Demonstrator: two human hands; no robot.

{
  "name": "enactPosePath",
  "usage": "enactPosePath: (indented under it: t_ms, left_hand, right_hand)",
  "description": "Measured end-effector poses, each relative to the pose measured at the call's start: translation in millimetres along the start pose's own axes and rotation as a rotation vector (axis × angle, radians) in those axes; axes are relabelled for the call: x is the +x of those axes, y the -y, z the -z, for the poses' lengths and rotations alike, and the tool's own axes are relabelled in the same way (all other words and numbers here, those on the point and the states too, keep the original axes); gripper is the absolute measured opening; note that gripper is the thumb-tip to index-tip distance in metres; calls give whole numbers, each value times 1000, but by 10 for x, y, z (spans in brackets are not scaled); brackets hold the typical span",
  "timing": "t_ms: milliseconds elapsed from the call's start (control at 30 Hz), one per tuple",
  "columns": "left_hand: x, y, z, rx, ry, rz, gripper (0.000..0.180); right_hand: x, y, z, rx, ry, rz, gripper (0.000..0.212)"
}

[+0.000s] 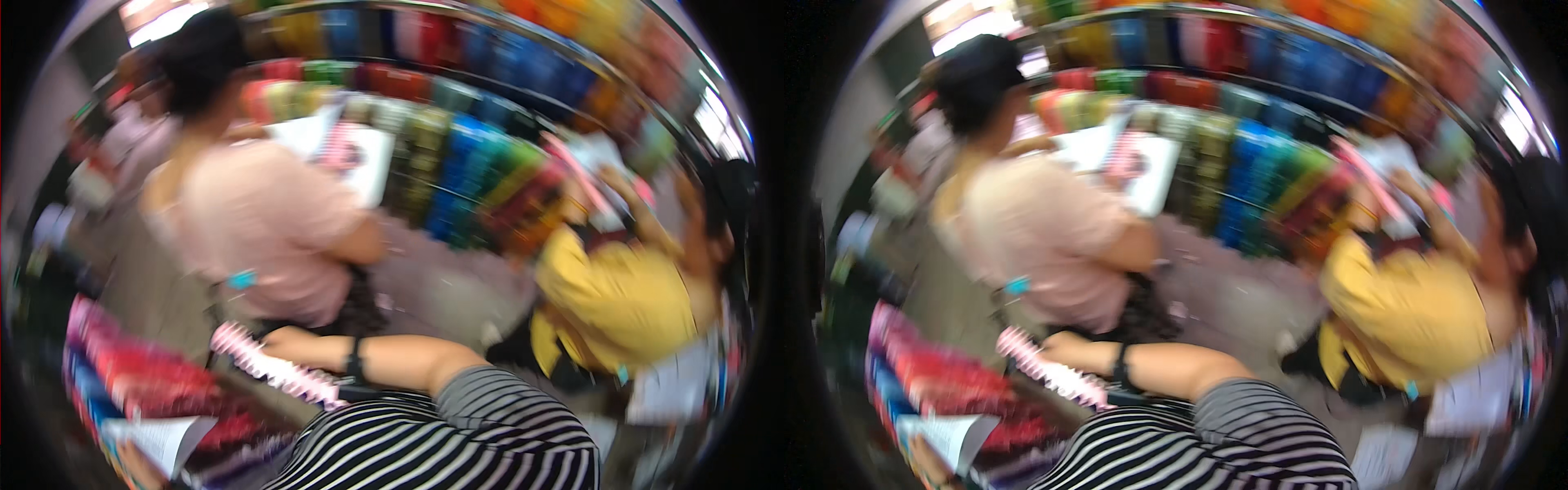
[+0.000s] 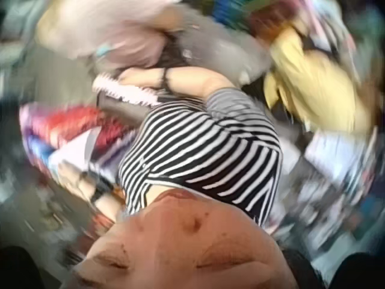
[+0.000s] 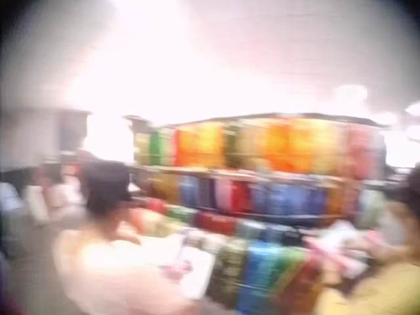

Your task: The person selects strands of thread from a rack, compares them to a reference sheet, and threads them through holes in a pink plastic organizer by hand. They move between different racks of thread, pulling out specific colors and securing them to the organizer while referring to the sheet.

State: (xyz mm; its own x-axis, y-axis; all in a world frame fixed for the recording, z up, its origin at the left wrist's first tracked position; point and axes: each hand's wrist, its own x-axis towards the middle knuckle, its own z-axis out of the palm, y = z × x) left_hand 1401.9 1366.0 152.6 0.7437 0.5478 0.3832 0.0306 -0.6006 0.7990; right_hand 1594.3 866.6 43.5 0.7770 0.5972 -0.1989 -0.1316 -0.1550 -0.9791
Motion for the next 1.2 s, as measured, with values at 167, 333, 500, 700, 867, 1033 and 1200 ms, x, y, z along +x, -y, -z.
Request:
enactPosePath:
  t_ms: [167, 333, 500, 700, 867, 1033, 1200]
  left_hand:
    - [243, -1224, -1126, 174, -55, -36, 33]
    - [302, -1435, -1685, 142, 9, -32, 29]
    - [370, -1473, -1918, 109, 46, -36, 26]
    - [651, -1160, -1594, 82, 11, 6, 22]
    - [1255, 21, -1107, -93, 33, 102, 20]
    - [1256, 66, -1106, -305, -85, 171, 8]
    - [1132, -110, -960, -605, -214, 196, 18]
  right_hand:
    - [-32, 145, 55, -194, 13, 133, 31]
    - [-251, 265, 53, -435, 130, 130, 39]
    - [-522, 424, 34, -485, 202, 32, 52]
    - [-223, 483, -93, -570, 230, 122, 52]
    - [41, 53, 162, -191, 103, 140, 40]
    - [176, 305, 280, -103, 61, -67, 25]
    - [333, 415, 262, 147, 42, -239, 25]
